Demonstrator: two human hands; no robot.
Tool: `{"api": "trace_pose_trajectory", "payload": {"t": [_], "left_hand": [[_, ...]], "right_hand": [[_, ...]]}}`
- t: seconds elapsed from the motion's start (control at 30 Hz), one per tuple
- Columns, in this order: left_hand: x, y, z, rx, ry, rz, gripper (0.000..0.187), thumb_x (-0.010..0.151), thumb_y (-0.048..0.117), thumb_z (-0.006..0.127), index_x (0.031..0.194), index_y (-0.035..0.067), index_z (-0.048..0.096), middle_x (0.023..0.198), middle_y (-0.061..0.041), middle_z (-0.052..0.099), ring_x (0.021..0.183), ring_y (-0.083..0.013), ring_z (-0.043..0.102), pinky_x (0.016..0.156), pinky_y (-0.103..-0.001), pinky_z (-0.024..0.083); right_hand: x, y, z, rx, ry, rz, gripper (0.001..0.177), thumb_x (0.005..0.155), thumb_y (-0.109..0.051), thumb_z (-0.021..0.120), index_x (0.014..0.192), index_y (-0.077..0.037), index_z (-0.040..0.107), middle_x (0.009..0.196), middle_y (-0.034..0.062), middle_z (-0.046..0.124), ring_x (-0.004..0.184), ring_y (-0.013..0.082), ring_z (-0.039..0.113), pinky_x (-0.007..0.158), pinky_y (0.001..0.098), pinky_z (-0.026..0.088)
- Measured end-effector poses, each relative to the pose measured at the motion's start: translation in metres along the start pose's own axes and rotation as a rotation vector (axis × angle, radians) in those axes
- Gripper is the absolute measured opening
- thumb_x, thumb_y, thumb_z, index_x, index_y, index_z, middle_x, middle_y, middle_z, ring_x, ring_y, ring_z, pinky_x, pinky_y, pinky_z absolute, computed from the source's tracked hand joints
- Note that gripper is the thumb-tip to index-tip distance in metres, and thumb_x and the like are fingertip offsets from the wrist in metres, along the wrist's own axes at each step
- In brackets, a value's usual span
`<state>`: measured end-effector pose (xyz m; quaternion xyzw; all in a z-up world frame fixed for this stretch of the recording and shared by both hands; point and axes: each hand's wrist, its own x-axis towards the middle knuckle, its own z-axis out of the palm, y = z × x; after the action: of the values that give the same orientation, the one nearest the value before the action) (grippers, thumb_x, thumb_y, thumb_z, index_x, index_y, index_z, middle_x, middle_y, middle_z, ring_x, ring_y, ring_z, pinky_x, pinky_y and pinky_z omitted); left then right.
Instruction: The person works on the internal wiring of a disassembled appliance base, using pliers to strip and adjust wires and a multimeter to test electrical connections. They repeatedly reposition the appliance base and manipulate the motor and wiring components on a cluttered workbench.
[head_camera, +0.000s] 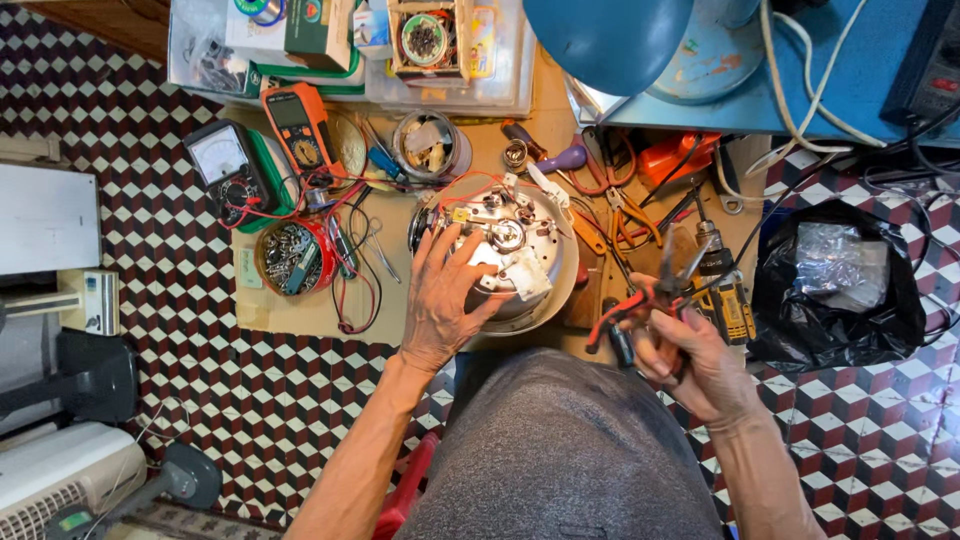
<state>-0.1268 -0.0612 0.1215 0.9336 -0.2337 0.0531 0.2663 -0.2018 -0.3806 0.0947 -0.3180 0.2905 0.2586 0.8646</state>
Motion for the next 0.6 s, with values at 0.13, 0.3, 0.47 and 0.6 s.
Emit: {"api": "trace_pose_trajectory", "payload": {"t": [0.13,0.3,0.47,0.6], "left_hand": [[-0.030,0.008,0.007,0.043,0.004,-0.018,0.033,0.087,0.038,0.082,0.107,0.013,0.073,0.145,-0.007,0.060,0.144,-0.0301,0.043,0.127,-0.055,0.022],[-0.060,0.022,0.017,0.060,-0.017,-0.049,0.037,0.083,0.030,0.083,0.115,0.014,0.074,0.150,-0.006,0.057,0.145,-0.0280,0.042,0.128,-0.057,0.018],[-0.075,0.036,0.034,0.063,-0.020,-0.030,0.041,0.077,0.017,0.084,0.116,0.014,0.072,0.150,-0.005,0.056,0.145,-0.0245,0.044,0.128,-0.060,0.016],[-0.082,0.040,0.040,0.041,-0.044,-0.016,0.042,0.075,0.013,0.084,0.115,0.013,0.072,0.148,-0.005,0.057,0.143,-0.0230,0.047,0.128,-0.060,0.015]], "right_hand": [[0.006,0.021,0.037,-0.104,0.036,0.093,0.041,0.098,-0.017,0.056,0.136,-0.003,0.053,0.103,0.0099,0.068,0.066,0.0083,0.052,0.060,0.0223,0.042],[0.010,0.034,0.040,-0.214,-0.080,0.191,0.038,0.108,-0.021,0.058,0.140,0.000,0.061,0.096,0.0072,0.061,0.077,0.0098,0.054,0.068,0.0238,0.046],[0.010,0.033,0.047,-0.293,-0.073,0.200,0.040,0.095,-0.020,0.056,0.132,-0.003,0.059,0.122,0.0044,0.070,0.110,0.0124,0.069,0.098,0.0288,0.055],[0.000,0.018,0.040,-0.356,-0.073,0.261,0.044,0.100,-0.022,0.058,0.136,0.004,0.059,0.125,0.0141,0.068,0.113,0.0220,0.065,0.101,0.0381,0.052]]}}
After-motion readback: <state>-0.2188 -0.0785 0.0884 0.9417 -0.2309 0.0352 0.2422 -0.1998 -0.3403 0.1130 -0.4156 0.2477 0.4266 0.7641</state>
